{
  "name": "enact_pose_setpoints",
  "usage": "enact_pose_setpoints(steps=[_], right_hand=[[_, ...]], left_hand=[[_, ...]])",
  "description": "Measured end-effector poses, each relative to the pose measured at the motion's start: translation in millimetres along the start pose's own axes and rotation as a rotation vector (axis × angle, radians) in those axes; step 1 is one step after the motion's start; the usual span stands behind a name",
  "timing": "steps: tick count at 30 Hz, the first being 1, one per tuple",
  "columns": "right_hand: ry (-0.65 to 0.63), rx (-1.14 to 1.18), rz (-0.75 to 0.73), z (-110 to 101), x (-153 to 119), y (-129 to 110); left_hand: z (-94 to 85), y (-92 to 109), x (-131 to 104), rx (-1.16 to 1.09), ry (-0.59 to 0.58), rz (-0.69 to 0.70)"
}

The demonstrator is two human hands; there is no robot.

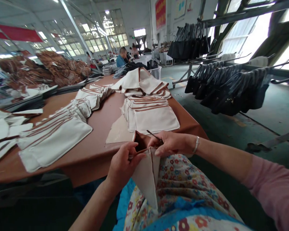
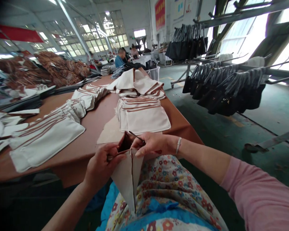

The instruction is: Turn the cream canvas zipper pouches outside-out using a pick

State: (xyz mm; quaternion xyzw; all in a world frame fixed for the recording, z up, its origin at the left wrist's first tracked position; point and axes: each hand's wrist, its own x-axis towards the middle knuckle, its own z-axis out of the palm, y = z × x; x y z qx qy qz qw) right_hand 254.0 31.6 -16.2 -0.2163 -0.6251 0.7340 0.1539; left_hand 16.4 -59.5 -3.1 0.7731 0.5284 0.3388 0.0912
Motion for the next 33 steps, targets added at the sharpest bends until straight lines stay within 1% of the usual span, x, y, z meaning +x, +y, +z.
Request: enact_pose_setpoints(steps=[2, 5, 7, 9, 13, 17, 19, 20, 21, 23, 25, 27, 28, 30, 33], right_hand=[[0.089, -0.128, -0.117, 11.0, -4.1, 1.2], [0.147, -0.337, -0.251, 21.4, -5.5, -1.4], [0.148, -0.404, -0.278, 24.5, -6.7, -4.8], [0.132, -0.417, -0.275, 26.4, -8.2, -8.9], [0.106, -0.411, -0.264, 30.0, -9.9, -16.8], [0.141, -0.399, -0.214, 33.5, -8.5, -19.9], [0.161, -0.37, -0.198, 34.8, -7.7, -20.2], [0.166, -0.36, -0.2, 35.5, -7.3, -20.5], [0.168, -0.358, -0.205, 36.2, -7.0, -20.9], [0.179, -0.361, -0.204, 37.8, -6.6, -22.2], [0.198, -0.347, -0.173, 39.6, -6.2, -23.4], [0.201, -0.305, -0.131, 41.2, -5.7, -23.7], [0.195, -0.284, -0.119, 41.8, -5.4, -23.4], [0.18, -0.265, -0.116, 42.6, -4.5, -22.0], [0.193, -0.306, -0.127, 43.7, -2.7, -19.7]], left_hand=[[-0.8, -2.3, 0.3, -0.053, -0.112, -0.056], [-4.2, -0.8, 4.5, -0.183, -0.262, -0.108], [-7.7, 3.3, 7.5, -0.258, -0.323, -0.138], [-11.0, 8.7, 9.7, -0.295, -0.363, -0.139], [-15.0, 19.2, 11.4, -0.273, -0.362, -0.093], [-16.6, 29.0, 11.6, -0.141, -0.366, -0.014], [-16.9, 34.1, 11.9, -0.081, -0.334, 0.003], [-16.8, 36.4, 12.1, -0.076, -0.31, -0.015], [-16.3, 38.1, 12.3, -0.095, -0.286, -0.06], [-14.3, 39.0, 12.3, -0.228, -0.277, -0.212], [-10.6, 35.3, 11.1, -0.463, -0.331, -0.396], [-5.9, 28.2, 8.5, -0.69, -0.395, -0.536], [-3.8, 24.3, 6.8, -0.769, -0.417, -0.581], [-0.9, 17.8, 3.5, -0.856, -0.432, -0.632], [-0.5, 15.4, 0.3, -0.909, -0.434, -0.642]])
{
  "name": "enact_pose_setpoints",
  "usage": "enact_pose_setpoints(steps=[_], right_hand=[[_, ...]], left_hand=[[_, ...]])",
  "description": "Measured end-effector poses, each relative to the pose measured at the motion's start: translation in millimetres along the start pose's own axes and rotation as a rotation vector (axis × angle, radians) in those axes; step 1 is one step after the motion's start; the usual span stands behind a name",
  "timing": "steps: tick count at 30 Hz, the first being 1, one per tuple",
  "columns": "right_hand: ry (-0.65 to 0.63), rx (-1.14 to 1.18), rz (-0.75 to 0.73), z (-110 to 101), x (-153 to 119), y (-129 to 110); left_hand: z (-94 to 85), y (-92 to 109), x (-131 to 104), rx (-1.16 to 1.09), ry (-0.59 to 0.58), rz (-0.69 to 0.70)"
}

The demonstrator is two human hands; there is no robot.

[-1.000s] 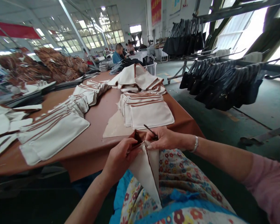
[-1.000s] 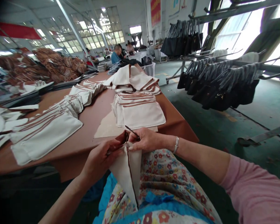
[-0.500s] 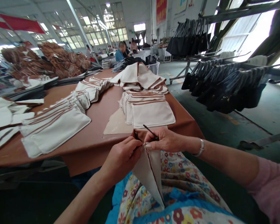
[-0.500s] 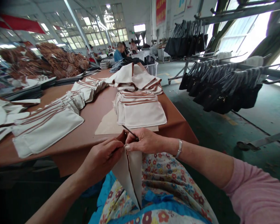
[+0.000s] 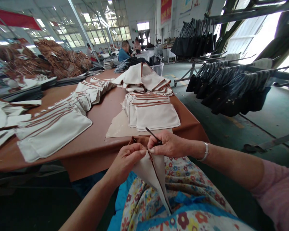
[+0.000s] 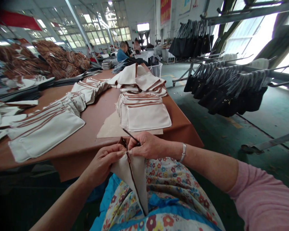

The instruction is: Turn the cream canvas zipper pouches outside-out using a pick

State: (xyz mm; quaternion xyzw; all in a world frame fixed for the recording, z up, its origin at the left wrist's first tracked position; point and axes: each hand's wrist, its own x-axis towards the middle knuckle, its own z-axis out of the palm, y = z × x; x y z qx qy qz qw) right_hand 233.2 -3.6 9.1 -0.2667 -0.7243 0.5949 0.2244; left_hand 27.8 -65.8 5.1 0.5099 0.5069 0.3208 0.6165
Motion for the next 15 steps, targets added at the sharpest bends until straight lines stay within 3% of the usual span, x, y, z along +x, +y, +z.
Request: enact_pose_setpoints(steps=[8, 15], right_hand=[[0.015, -0.057, 0.017, 5.2, 3.4, -0.8], [0.033, -0.123, -0.063, 7.5, -0.2, -4.4]], left_hand=[[2.3, -0.8, -3.1, -0.002, 0.048, -0.016], [9.3, 2.1, -7.9, 0.185, 0.125, 0.005]])
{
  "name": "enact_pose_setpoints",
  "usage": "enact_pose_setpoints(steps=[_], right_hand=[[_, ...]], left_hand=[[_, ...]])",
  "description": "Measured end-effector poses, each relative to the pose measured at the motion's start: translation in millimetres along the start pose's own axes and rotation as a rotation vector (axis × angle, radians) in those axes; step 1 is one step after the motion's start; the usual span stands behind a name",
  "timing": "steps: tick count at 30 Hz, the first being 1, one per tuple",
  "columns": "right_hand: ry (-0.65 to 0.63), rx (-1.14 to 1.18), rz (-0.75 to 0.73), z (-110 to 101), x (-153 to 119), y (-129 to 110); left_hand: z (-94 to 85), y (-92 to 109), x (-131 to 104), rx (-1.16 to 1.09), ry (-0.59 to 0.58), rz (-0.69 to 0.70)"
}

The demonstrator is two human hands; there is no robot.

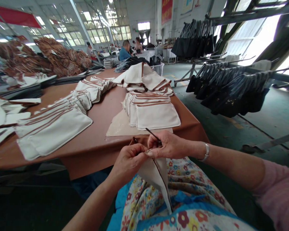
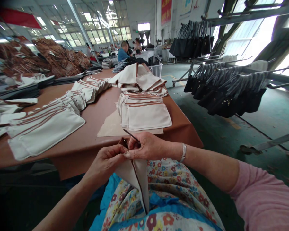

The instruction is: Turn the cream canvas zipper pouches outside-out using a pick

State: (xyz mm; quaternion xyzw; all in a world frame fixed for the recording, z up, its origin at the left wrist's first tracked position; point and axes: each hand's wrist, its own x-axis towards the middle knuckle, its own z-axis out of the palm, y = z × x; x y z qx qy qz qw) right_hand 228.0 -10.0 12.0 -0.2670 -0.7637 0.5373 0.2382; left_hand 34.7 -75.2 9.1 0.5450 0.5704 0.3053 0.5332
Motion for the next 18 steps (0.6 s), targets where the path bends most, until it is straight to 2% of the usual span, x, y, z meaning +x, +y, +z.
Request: enact_pose_setpoints(steps=[3, 6, 11, 14, 18], right_hand=[[0.031, -0.067, 0.042, 1.5, -0.2, -2.9], [0.048, -0.015, 0.082, 3.1, 0.5, -4.4], [0.005, 0.361, 0.361, 8.8, 0.0, 0.2], [0.026, 0.508, 0.4, 11.2, -1.3, 2.5], [0.019, 0.324, 0.39, 8.9, -3.9, -0.5]], left_hand=[[3.3, 1.9, -1.8, 0.046, 0.04, 0.025], [5.4, 0.0, -1.8, -0.049, 0.039, 0.02], [7.1, -4.3, 0.3, -0.257, -0.044, -0.011], [7.4, -7.3, 2.0, -0.303, -0.078, -0.019], [6.9, -7.8, 2.5, -0.265, -0.071, -0.05]])
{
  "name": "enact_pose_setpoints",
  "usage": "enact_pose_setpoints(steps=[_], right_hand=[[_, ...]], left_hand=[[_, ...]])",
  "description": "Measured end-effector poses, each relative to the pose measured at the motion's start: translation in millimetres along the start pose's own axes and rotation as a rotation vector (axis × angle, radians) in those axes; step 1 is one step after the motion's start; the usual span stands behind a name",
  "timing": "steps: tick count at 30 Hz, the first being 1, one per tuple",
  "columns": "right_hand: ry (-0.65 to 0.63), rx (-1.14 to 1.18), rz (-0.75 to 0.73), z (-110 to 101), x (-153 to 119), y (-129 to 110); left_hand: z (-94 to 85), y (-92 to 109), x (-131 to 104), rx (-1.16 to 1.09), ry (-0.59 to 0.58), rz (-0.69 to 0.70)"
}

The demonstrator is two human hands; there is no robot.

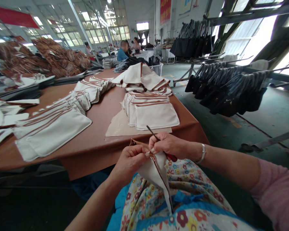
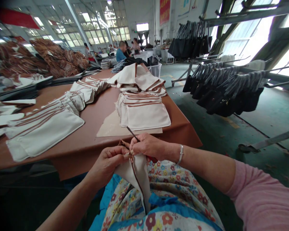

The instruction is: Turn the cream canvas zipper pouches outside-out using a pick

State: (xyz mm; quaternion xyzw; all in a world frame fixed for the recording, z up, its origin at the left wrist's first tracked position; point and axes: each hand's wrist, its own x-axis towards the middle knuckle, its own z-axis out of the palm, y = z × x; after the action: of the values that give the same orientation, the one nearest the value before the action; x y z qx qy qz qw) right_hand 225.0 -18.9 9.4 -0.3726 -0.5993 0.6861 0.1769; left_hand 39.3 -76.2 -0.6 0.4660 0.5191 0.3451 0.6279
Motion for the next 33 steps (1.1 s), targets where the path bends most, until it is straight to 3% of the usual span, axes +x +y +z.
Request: enact_pose_setpoints(steps=[6, 12, 16, 19, 22, 24, 27, 29, 33], right_hand=[[0.13, -0.358, -0.432, -2.1, -3.8, 6.4], [0.147, -0.58, -0.778, -4.5, -11.2, 16.7], [0.139, -0.82, -0.937, -11.4, -13.1, 27.6], [0.126, -0.931, -0.904, -14.0, -13.4, 34.9], [0.069, -0.877, -0.849, -14.1, -14.9, 36.6], [0.065, -0.727, -0.811, -15.4, -15.8, 34.2], [0.072, -0.371, -0.593, -22.0, -15.2, 24.8], [0.002, -0.26, -0.45, -28.4, -13.4, 15.1], [-0.211, -0.312, -0.359, -36.8, -8.0, -2.1]], left_hand=[[-1.4, 7.2, -3.7, 0.336, 0.04, 0.057], [-1.5, 3.5, -3.4, -0.021, -0.02, -0.036], [0.2, 1.3, -0.3, -0.123, -0.118, -0.143], [0.1, 0.3, 1.6, -0.08, -0.136, -0.164], [-0.8, 0.8, 0.8, 0.021, -0.101, -0.116], [-2.0, 2.5, -1.2, 0.102, -0.098, -0.055], [-4.7, 7.6, -4.6, 0.269, -0.11, 0.044], [-5.8, 12.3, -5.7, 0.371, -0.122, 0.096], [-3.4, 21.4, -6.2, 0.496, -0.117, 0.187]])
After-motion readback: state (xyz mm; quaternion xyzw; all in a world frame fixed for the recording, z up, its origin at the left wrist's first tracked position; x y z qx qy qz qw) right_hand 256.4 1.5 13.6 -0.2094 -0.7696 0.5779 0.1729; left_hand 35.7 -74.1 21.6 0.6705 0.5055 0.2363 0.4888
